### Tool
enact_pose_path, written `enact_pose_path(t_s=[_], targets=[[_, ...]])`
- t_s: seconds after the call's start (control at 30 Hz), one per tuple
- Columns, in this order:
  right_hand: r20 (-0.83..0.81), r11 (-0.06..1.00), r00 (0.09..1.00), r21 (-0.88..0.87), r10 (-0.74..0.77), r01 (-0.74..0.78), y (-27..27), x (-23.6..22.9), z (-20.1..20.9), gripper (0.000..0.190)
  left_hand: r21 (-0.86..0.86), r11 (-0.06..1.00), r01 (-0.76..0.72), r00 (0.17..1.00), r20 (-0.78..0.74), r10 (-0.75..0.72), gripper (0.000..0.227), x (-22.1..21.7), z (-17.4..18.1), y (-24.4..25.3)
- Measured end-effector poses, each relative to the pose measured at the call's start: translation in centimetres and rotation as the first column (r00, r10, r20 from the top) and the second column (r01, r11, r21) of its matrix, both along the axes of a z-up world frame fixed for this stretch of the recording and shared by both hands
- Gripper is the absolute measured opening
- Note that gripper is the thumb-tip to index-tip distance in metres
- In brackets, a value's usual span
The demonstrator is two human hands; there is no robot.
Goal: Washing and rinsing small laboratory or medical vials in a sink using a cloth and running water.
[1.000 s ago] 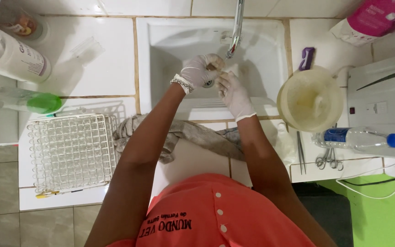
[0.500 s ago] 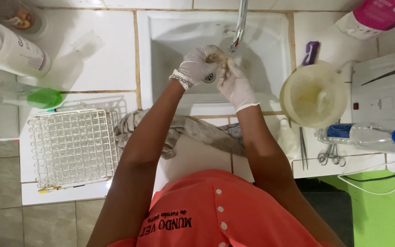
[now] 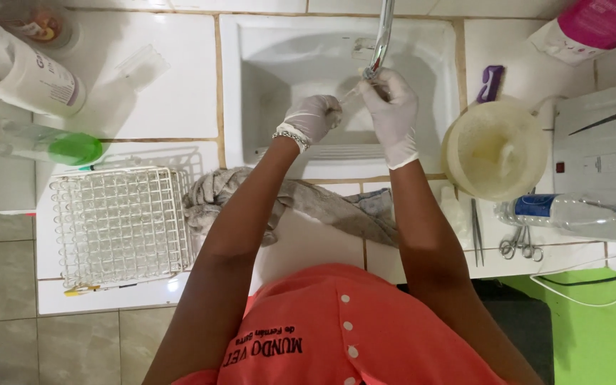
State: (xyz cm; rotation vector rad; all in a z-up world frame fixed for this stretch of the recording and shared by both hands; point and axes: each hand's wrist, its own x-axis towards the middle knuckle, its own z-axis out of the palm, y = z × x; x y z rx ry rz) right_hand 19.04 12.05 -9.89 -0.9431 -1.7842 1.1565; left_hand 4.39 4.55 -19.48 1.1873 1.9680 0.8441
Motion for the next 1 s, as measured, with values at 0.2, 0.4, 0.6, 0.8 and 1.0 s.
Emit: enact_pose_path(t_s=[0.2, 0.4, 0.6, 0.8, 1.0], targets=[[0.193, 1.000, 0.981, 0.026, 0.008, -0.014, 0.5, 0.4, -1.2, 0.018, 0.160, 0.983, -0.086, 0.972, 0.228, 0.048, 0.039, 1.2, 0.7, 0.8], [0.119, 0.997, 0.992, 0.057, 0.042, -0.049, -0.8, 0.0, 1.1, 0.017, 0.366, 0.925, -0.099, 0.981, 0.189, 0.030, 0.021, 1.4, 1.2, 1.4], [0.071, 0.975, 0.995, 0.204, 0.071, -0.084, -1.4, 0.7, 2.8, 0.013, 0.189, 0.978, -0.092, 0.948, 0.317, 0.028, 0.021, 1.3, 0.6, -0.7], [0.075, 0.970, 0.993, 0.218, 0.092, -0.106, -2.2, 1.5, 1.9, 0.016, 0.144, 0.922, -0.358, 0.248, 0.967, -0.055, 0.022, 2.1, 2.1, -0.2], [-0.016, 0.998, 0.998, -0.009, 0.062, -0.062, -2.9, 2.2, -1.0, 0.017, 0.141, 0.896, -0.422, 0.359, 0.933, 0.022, 0.014, 2.4, 5.3, 0.7]])
